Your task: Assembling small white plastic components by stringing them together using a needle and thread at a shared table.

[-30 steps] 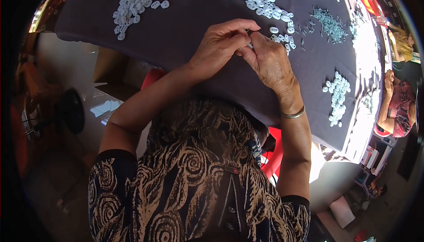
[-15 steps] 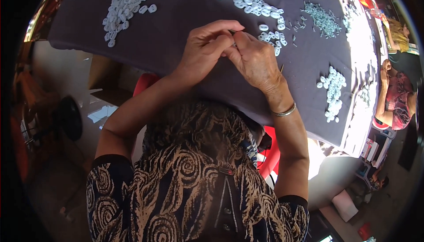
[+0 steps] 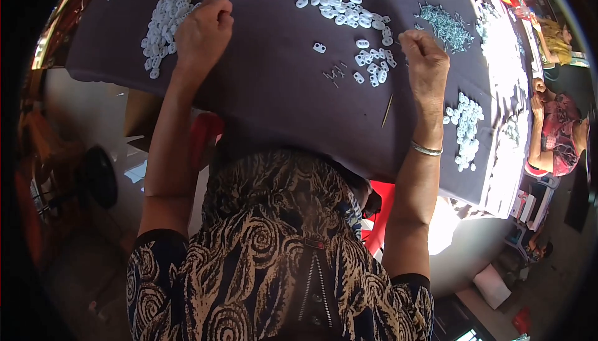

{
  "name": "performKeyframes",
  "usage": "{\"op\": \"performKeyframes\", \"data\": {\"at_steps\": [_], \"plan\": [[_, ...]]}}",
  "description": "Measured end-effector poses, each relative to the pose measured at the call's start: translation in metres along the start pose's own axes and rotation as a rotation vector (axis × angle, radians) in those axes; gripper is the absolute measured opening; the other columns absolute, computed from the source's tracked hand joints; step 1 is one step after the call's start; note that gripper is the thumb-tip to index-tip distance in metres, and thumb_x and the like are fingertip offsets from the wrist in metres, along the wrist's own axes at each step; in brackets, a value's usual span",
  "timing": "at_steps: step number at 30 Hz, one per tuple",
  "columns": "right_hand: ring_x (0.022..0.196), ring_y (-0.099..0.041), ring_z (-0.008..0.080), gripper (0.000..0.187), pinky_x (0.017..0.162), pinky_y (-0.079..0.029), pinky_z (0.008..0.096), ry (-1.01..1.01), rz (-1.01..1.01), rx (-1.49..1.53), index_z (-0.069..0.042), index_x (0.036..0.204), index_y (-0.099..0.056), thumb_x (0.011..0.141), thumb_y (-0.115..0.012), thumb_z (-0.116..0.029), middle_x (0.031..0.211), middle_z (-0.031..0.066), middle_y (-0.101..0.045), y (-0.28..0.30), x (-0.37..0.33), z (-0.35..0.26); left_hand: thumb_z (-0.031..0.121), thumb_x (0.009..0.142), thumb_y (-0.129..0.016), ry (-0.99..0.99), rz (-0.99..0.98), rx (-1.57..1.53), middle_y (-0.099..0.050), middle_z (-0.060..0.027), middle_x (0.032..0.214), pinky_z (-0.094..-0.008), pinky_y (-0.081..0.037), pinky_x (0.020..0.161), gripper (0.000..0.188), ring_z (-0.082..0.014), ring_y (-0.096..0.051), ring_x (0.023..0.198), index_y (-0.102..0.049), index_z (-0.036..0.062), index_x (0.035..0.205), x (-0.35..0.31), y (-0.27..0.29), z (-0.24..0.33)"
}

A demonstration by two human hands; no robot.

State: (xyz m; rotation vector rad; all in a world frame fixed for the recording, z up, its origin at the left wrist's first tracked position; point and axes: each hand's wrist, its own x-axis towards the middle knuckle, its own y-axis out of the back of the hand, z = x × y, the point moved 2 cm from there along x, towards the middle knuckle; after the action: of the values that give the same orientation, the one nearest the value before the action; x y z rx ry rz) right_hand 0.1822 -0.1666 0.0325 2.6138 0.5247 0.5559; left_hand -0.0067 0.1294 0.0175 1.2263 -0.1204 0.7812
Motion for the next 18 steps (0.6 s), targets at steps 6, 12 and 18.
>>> {"op": "performKeyframes", "data": {"at_steps": [6, 12, 18], "plan": [[0.063, -0.056, 0.0123, 0.009, 0.060, -0.045, 0.0264, 0.151, -0.268, -0.172, -0.004, 0.085, -0.068, 0.077, -0.068, -0.004, 0.073, 0.0032, -0.059, -0.009, -0.006, -0.011, 0.008, 0.080, -0.063, -0.049, 0.185, -0.171, -0.057, -0.0052, 0.080, -0.0348, -0.049, 0.058, 0.009, -0.0244, -0.061, 0.068, -0.062, 0.0096, 0.089, 0.001, 0.006, 0.010], [0.066, -0.053, 0.0104, 0.009, 0.061, -0.044, 0.0257, 0.224, -0.316, -0.280, -0.001, 0.087, -0.065, 0.077, -0.066, 0.000, 0.078, 0.0029, -0.056, -0.016, -0.011, -0.015, 0.003, 0.077, -0.066, -0.128, 0.055, -0.477, -0.056, -0.0061, 0.076, -0.0299, -0.047, 0.058, 0.011, -0.0196, -0.059, 0.064, -0.062, 0.0068, 0.087, -0.014, -0.008, 0.061], [0.065, -0.053, 0.0093, 0.006, 0.059, -0.044, 0.0249, 0.173, -0.339, -0.224, 0.001, 0.082, -0.062, 0.077, -0.065, 0.001, 0.077, 0.0034, -0.056, -0.017, -0.011, -0.017, 0.003, 0.084, -0.064, -0.128, -0.077, -0.705, -0.054, -0.0016, 0.070, -0.0242, -0.041, 0.052, 0.004, -0.0080, -0.050, 0.056, -0.060, 0.0017, 0.085, -0.024, -0.010, 0.086]]}}
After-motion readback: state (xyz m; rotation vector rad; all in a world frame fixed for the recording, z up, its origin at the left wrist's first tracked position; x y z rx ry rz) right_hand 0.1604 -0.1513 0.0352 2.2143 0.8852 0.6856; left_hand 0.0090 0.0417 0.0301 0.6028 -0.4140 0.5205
